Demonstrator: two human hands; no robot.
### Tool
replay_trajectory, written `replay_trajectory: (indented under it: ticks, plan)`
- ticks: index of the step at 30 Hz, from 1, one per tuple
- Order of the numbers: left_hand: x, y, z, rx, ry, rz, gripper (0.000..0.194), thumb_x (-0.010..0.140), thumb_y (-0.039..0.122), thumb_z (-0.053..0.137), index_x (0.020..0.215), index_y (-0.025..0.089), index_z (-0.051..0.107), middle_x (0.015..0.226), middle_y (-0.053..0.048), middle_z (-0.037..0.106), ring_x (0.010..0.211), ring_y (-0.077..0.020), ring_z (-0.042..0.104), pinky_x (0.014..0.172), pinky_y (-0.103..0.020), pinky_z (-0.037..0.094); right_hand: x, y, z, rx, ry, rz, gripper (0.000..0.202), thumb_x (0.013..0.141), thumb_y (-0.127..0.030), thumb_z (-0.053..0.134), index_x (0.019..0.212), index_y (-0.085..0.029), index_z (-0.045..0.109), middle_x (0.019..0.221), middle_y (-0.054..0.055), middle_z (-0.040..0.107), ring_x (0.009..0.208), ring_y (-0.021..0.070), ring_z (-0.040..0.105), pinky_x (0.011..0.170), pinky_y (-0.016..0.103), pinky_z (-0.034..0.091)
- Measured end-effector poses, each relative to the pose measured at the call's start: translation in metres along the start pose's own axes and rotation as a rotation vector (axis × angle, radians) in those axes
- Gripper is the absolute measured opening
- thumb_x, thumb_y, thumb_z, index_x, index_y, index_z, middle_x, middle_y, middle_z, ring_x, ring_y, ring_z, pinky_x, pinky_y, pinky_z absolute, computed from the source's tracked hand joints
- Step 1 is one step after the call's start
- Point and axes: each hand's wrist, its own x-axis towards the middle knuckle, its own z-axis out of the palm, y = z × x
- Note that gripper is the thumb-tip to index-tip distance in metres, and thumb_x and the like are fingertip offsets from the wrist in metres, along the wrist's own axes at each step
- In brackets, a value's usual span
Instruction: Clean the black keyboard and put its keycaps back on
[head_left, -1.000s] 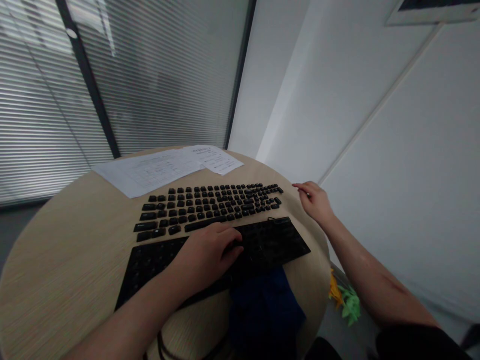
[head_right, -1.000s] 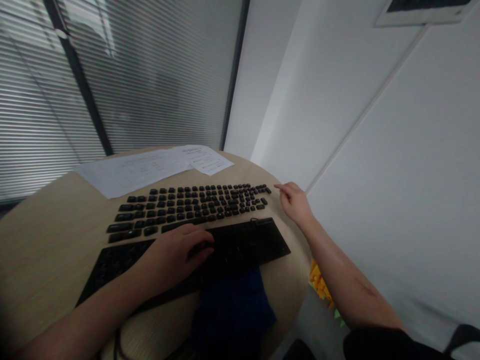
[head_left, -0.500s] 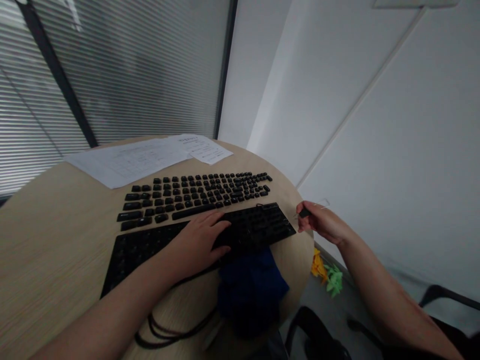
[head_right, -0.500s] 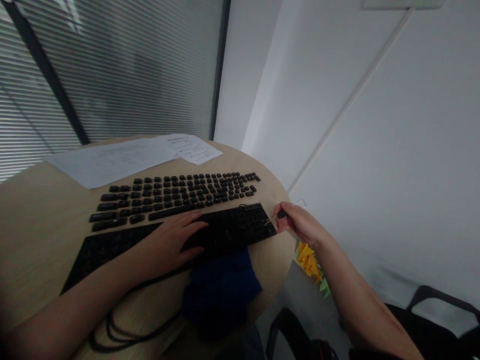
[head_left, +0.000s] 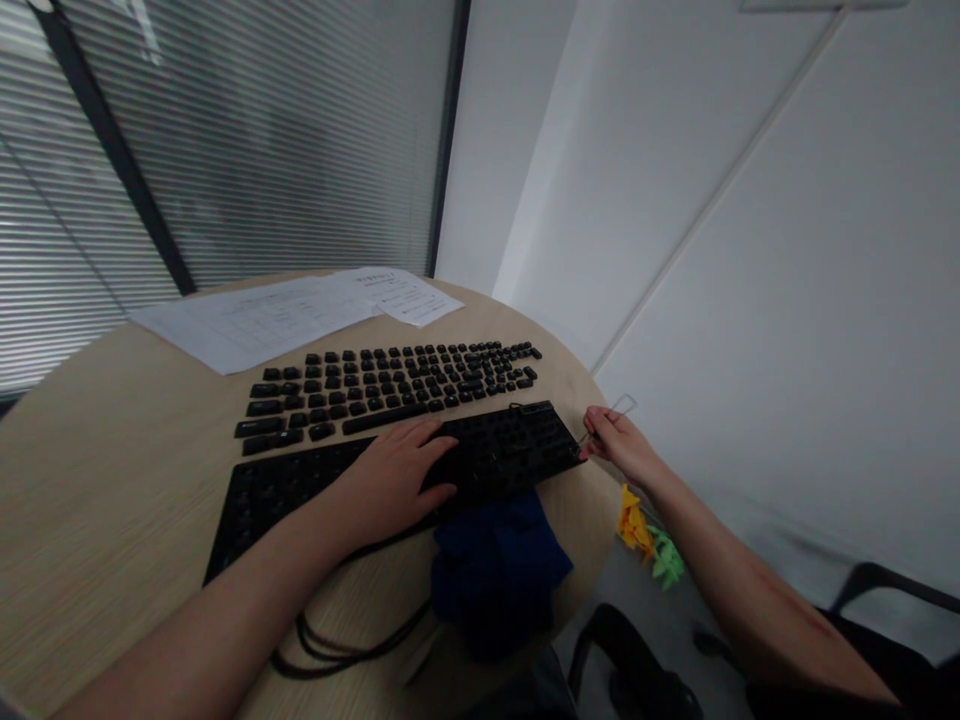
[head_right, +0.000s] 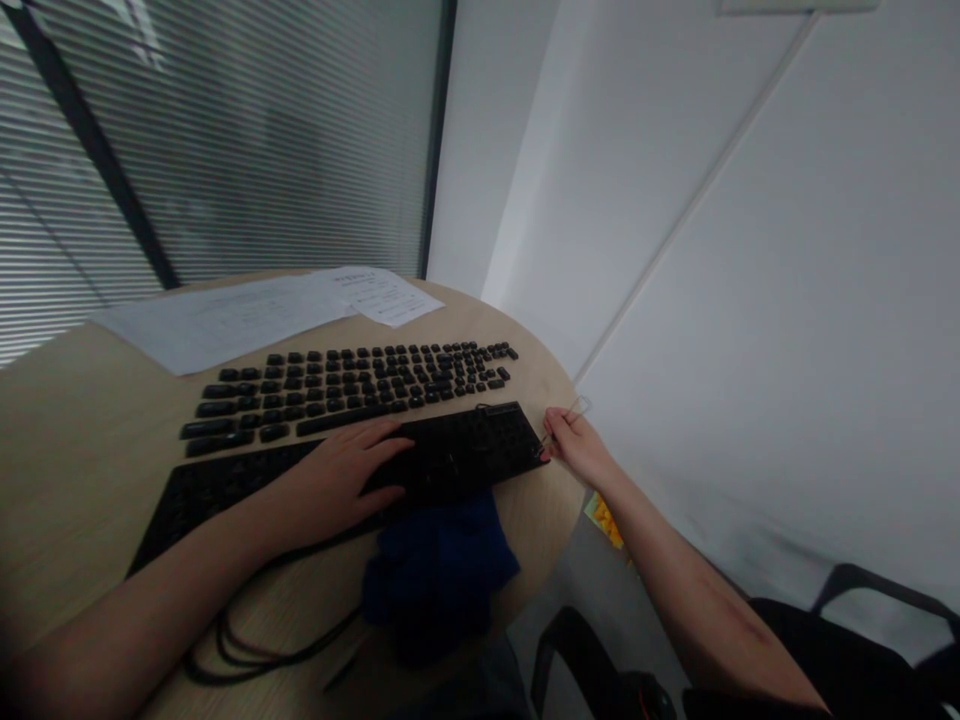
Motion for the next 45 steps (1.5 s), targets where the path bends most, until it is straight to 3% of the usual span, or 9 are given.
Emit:
replay_trajectory:
  ticks: [6, 9, 13, 18, 25, 30, 36, 41, 45]
  plan:
    - [0.002, -0.002, 0.002, -0.012, -0.002, -0.004, 0.054, 0.088, 0.042, 0.068, 0.137, 0.018, 0.063, 0.153, -0.016, 0.053, 0.144, -0.0341, 0.046, 0.122, -0.050, 0.034, 0.008, -0.013, -0.003, -0.006, -0.182, 0.075, 0.053, 0.083, -0.072, 0.060, 0.067, -0.025, 0.043, 0.042, -0.012, 0.033, 0.037, 0.0095, 0.036, 0.052, 0.030, 0.050]
    - [0.002, -0.001, 0.002, -0.021, 0.000, -0.015, 0.054, 0.088, 0.041, 0.069, 0.137, 0.018, 0.064, 0.153, -0.016, 0.053, 0.143, -0.0340, 0.047, 0.121, -0.049, 0.034, 0.008, -0.014, -0.003, -0.048, -0.216, 0.076, 0.052, 0.084, -0.072, 0.058, 0.067, -0.025, 0.044, 0.042, -0.010, 0.035, 0.038, 0.0106, 0.039, 0.050, 0.028, 0.046]
    - [0.002, 0.000, 0.002, -0.051, -0.002, -0.023, 0.053, 0.087, 0.039, 0.071, 0.135, 0.017, 0.065, 0.152, -0.017, 0.054, 0.143, -0.0347, 0.048, 0.121, -0.048, 0.033, -0.002, -0.001, -0.002, -0.141, -0.145, -0.005, 0.053, 0.087, -0.073, 0.054, 0.068, -0.024, 0.045, 0.049, -0.005, 0.045, 0.049, 0.0148, 0.053, 0.048, 0.026, 0.037]
    - [0.002, -0.001, 0.004, -0.044, 0.001, -0.026, 0.054, 0.087, 0.039, 0.070, 0.135, 0.017, 0.065, 0.151, -0.017, 0.054, 0.142, -0.0353, 0.048, 0.121, -0.050, 0.034, -0.020, 0.016, 0.000, -0.304, -0.009, -0.172, 0.053, 0.095, -0.069, 0.047, 0.070, -0.023, 0.054, 0.060, 0.000, 0.056, 0.054, 0.0141, 0.048, 0.049, 0.027, 0.035]
    - [0.004, -0.002, 0.004, -0.057, 0.009, -0.016, 0.055, 0.086, 0.040, 0.071, 0.135, 0.017, 0.065, 0.151, -0.017, 0.054, 0.143, -0.0352, 0.047, 0.121, -0.050, 0.033, -0.012, 0.020, 0.005, 0.171, 0.066, -0.105, 0.055, 0.081, -0.073, 0.066, 0.063, -0.025, 0.046, 0.046, -0.008, 0.037, 0.042, 0.0109, 0.038, 0.050, 0.027, 0.044]
    - [0.003, -0.002, 0.002, -0.057, -0.001, -0.030, 0.056, 0.084, 0.040, 0.074, 0.134, 0.017, 0.066, 0.152, -0.018, 0.054, 0.143, -0.0361, 0.047, 0.121, -0.051, 0.034, -0.008, 0.023, 0.005, 0.427, 0.087, -0.065, 0.051, 0.083, -0.064, 0.070, 0.063, -0.024, 0.046, 0.043, -0.012, 0.031, 0.036, 0.0067, 0.027, 0.053, 0.026, 0.047]
    - [0.002, -0.004, 0.004, -0.049, 0.004, -0.027, 0.057, 0.084, 0.042, 0.074, 0.135, 0.017, 0.066, 0.152, -0.017, 0.054, 0.142, -0.0356, 0.048, 0.121, -0.051, 0.035, -0.006, 0.018, 0.004, 0.443, 0.077, -0.075, 0.050, 0.084, -0.063, 0.071, 0.064, -0.024, 0.047, 0.044, -0.012, 0.032, 0.036, 0.0066, 0.025, 0.053, 0.027, 0.049]
    - [0.001, 0.000, -0.004, -0.110, 0.037, -0.032, 0.052, 0.089, 0.044, 0.067, 0.134, 0.018, 0.066, 0.151, -0.016, 0.055, 0.140, -0.0343, 0.050, 0.119, -0.051, 0.038, -0.010, -0.011, 0.013, 0.304, 0.133, -0.242, 0.049, 0.090, -0.063, 0.066, 0.066, -0.023, 0.048, 0.046, -0.010, 0.033, 0.041, 0.0091, 0.032, 0.052, 0.026, 0.044]
    - [0.000, 0.011, -0.020, -0.317, 0.178, -0.050, 0.047, 0.094, 0.045, 0.060, 0.133, 0.021, 0.065, 0.135, -0.012, 0.066, 0.125, -0.0297, 0.061, 0.111, -0.047, 0.047, -0.031, -0.041, 0.048, 0.027, 0.025, -0.537, 0.043, 0.102, -0.056, 0.048, 0.076, -0.023, 0.054, 0.058, -0.004, 0.046, 0.051, 0.0129, 0.045, 0.051, 0.027, 0.035]
